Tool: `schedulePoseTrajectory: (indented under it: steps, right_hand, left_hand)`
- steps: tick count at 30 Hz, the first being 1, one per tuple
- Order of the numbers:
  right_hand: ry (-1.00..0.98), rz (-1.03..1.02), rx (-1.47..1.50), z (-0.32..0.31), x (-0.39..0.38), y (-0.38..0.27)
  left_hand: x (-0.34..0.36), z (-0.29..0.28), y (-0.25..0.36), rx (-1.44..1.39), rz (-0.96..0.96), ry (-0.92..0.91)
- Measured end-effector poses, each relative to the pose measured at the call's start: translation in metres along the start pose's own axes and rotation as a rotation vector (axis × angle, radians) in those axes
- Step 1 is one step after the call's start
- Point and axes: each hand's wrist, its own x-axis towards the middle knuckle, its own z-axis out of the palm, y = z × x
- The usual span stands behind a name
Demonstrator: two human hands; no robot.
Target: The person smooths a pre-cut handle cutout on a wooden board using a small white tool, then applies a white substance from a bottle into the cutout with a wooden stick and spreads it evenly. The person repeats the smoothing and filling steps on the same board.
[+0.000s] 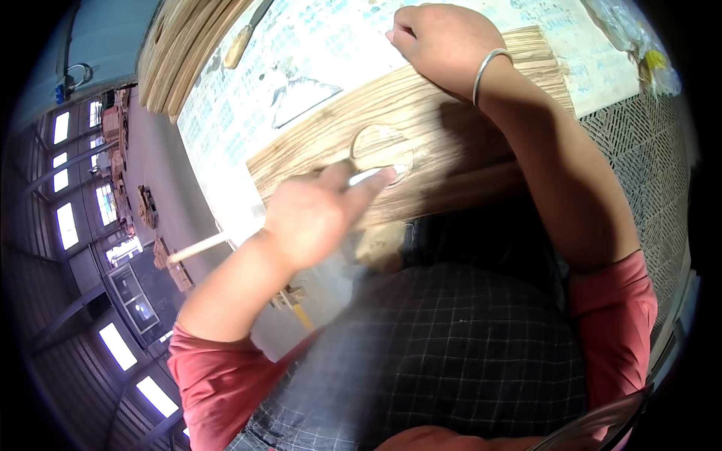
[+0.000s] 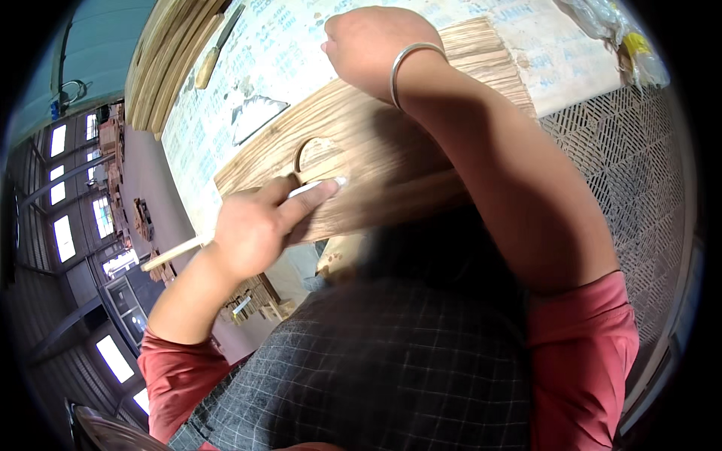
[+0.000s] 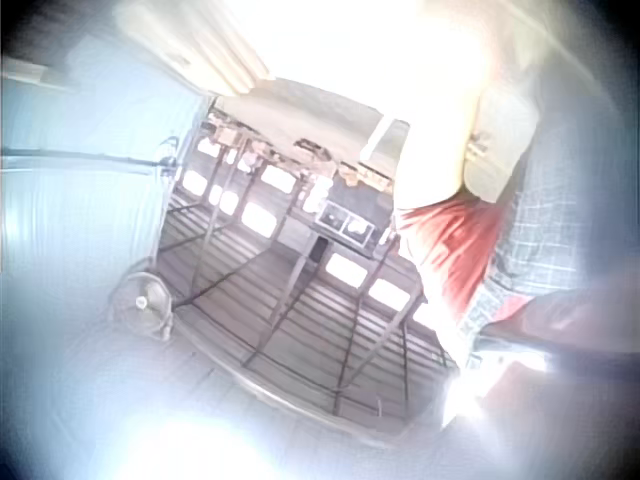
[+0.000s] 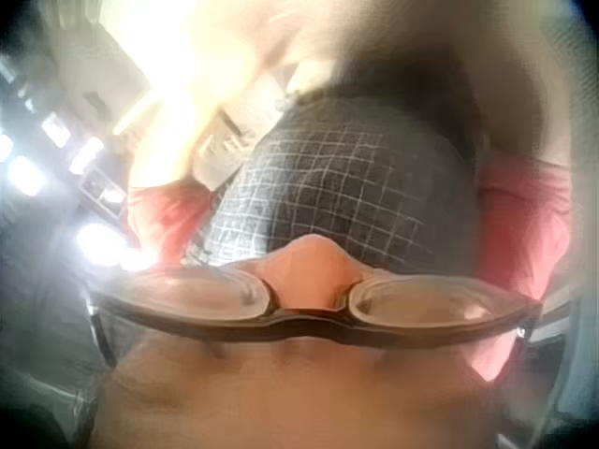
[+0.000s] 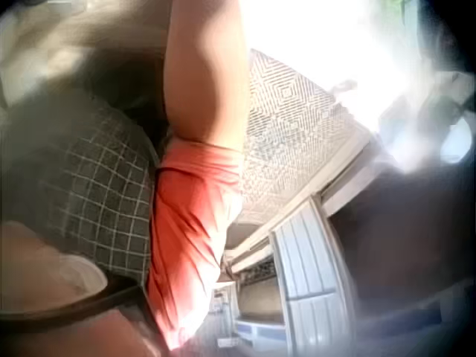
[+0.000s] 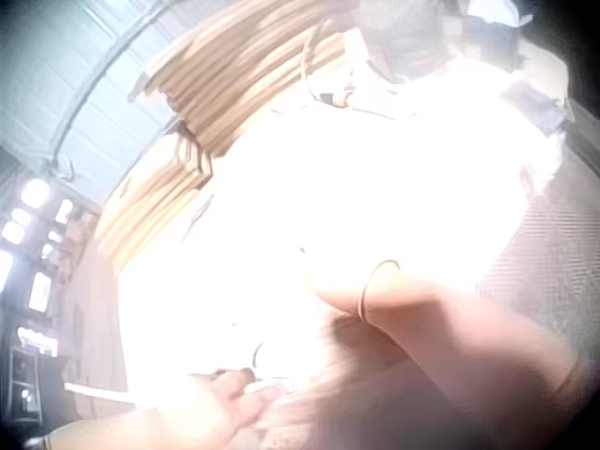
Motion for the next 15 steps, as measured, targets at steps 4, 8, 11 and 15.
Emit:
schedulePoseTrajectory:
  steps: [4,8,11,15]
  right_hand:
    - [-0.033,-0.003,-0.003,-0.002,0.004,-0.005]
    - [-0.003,0.027,0.061,-0.002,-0.001,-0.005]
    - [-0.016,0.038,0.044,-0.005,-0.002,-0.004]
    - [-0.002,0.013,0.020,-0.009,-0.001,-0.005]
  left_hand:
    - [-0.008,0.001,-0.003,-0.043,0.015,0.012]
    - [0.005,0.008,0.008,-0.060,-0.012,0.050]
    - [-0.007,0.000,-0.005,-0.027,0.016,0.035]
    - [-0.003,-0.005,-0.010,-0.426,-0.082,-0.102]
